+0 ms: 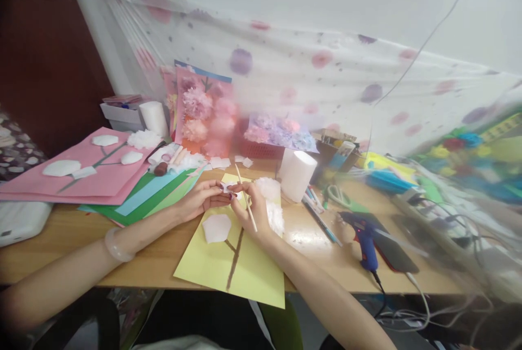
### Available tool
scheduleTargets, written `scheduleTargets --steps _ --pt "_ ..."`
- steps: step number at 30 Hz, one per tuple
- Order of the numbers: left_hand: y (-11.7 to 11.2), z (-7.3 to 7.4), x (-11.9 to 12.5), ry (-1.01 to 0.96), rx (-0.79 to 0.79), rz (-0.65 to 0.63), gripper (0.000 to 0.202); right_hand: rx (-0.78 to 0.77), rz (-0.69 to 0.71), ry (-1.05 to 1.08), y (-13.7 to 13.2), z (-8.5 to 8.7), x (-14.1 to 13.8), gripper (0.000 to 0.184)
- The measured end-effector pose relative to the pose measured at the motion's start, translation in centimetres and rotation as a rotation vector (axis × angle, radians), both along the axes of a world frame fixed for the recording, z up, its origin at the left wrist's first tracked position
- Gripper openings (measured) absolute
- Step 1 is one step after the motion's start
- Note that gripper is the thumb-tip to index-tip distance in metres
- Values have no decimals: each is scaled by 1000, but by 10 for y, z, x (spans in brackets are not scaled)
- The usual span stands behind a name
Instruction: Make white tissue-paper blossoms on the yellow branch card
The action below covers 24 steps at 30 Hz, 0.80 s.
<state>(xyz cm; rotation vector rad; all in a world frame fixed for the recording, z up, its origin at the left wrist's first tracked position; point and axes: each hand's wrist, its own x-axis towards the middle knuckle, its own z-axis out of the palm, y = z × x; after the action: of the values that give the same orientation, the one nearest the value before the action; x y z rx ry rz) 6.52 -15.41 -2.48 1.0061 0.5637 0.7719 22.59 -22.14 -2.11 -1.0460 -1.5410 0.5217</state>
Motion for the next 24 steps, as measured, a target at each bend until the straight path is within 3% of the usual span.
scheduleTargets --steps 8,14,18,24 --pt "0 7 -1 -4 39 39 19 29 60 -24 -1 1 2 7" --pt "-2 4 -2 78 136 60 29 -78 30 93 0 1 1 9" --pt "-2 6 -3 210 256 84 28 -187 -12 179 5 -2 0 17" --pt "-9 12 -3 500 563 240 21 -212 43 224 9 -6 -1 21"
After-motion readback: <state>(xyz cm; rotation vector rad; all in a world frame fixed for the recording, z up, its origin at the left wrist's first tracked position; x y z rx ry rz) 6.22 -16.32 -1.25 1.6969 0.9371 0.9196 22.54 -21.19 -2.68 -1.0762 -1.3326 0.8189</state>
